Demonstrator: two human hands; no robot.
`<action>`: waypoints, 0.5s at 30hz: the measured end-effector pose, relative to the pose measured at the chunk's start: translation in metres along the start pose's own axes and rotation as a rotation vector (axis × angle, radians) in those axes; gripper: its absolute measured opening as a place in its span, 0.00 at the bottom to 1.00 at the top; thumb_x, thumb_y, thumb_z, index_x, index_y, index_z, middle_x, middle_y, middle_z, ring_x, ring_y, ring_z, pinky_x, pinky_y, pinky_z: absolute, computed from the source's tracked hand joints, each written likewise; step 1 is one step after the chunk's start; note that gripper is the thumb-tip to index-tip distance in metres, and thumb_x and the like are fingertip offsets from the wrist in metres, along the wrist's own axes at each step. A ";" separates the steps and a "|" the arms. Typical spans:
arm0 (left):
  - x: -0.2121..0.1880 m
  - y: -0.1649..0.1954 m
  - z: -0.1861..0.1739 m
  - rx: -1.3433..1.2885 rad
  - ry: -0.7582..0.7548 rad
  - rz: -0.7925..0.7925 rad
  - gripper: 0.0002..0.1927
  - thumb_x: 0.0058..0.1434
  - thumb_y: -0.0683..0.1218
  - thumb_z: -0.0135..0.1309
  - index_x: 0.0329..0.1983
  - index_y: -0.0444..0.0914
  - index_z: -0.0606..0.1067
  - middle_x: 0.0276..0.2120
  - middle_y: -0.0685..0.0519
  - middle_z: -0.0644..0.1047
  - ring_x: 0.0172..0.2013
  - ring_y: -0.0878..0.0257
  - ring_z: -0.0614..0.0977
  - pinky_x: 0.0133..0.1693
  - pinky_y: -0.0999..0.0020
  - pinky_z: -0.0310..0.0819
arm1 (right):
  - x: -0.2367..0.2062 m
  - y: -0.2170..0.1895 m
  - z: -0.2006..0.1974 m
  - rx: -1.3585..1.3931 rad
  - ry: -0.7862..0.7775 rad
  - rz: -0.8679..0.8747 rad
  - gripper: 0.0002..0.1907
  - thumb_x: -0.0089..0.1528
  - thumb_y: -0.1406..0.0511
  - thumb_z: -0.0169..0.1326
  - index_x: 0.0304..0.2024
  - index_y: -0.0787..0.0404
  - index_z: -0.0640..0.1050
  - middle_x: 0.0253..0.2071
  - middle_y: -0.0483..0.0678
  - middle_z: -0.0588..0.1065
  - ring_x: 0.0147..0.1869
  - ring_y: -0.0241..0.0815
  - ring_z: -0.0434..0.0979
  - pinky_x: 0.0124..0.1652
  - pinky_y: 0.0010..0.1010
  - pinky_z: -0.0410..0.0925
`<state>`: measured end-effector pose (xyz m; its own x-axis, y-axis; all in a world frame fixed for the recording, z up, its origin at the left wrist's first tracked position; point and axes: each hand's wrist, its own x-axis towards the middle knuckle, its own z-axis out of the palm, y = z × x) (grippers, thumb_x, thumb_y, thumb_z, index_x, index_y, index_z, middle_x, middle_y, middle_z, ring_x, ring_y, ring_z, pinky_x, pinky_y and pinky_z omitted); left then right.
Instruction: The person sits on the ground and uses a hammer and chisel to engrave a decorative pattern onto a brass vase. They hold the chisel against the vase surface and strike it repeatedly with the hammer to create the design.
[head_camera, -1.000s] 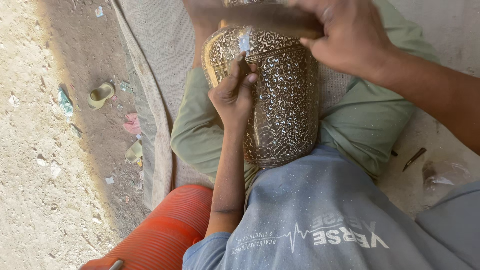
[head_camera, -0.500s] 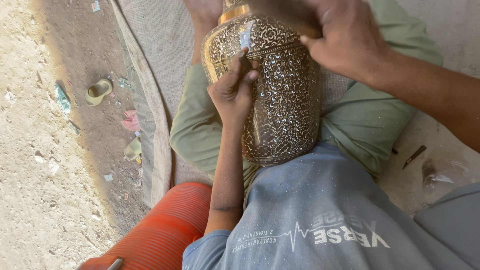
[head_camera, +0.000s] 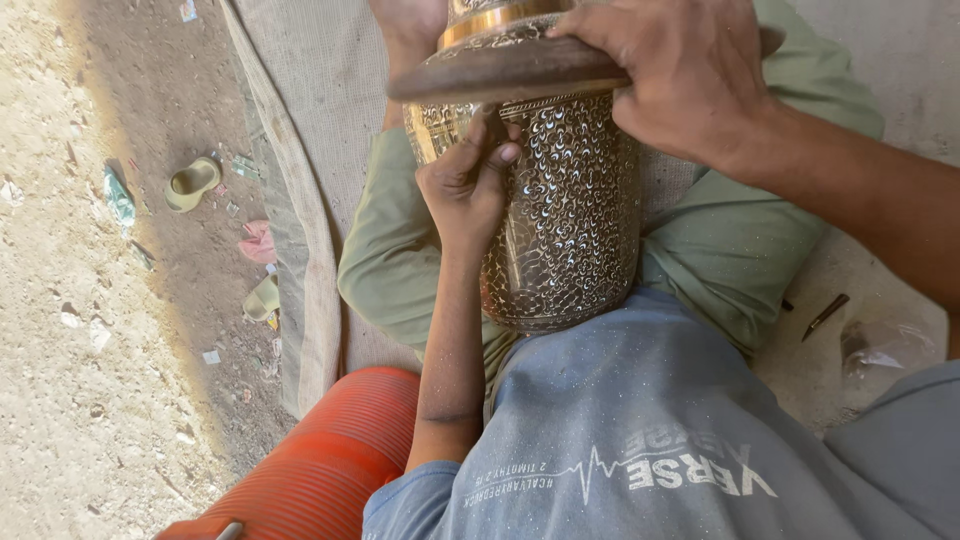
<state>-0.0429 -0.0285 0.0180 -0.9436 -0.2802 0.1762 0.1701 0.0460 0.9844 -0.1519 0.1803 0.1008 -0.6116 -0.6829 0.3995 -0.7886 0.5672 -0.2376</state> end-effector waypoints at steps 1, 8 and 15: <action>0.001 0.000 0.000 0.013 -0.004 -0.002 0.20 0.66 0.32 0.59 0.61 0.35 0.76 0.41 0.52 0.85 0.42 0.73 0.83 0.48 0.77 0.80 | 0.002 -0.001 -0.002 0.184 0.020 0.087 0.18 0.57 0.73 0.63 0.50 0.60 0.79 0.38 0.48 0.79 0.39 0.44 0.81 0.38 0.38 0.71; 0.000 -0.004 -0.001 0.012 -0.011 0.009 0.19 0.66 0.31 0.59 0.59 0.35 0.78 0.41 0.52 0.85 0.42 0.71 0.83 0.46 0.75 0.81 | 0.005 -0.014 -0.003 0.529 0.015 0.284 0.14 0.60 0.71 0.62 0.48 0.56 0.77 0.37 0.44 0.78 0.40 0.43 0.81 0.41 0.37 0.72; 0.018 0.001 -0.006 0.356 -0.301 0.136 0.22 0.66 0.38 0.63 0.61 0.45 0.76 0.38 0.57 0.86 0.31 0.74 0.85 0.35 0.76 0.82 | -0.041 0.004 0.019 0.279 -0.066 0.333 0.21 0.58 0.73 0.62 0.54 0.58 0.78 0.43 0.52 0.81 0.43 0.54 0.82 0.44 0.43 0.72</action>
<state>-0.0579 -0.0394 0.0217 -0.9688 0.0385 0.2449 0.2393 0.4029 0.8834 -0.1313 0.2020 0.0666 -0.8313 -0.5165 0.2055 -0.5290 0.6215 -0.5779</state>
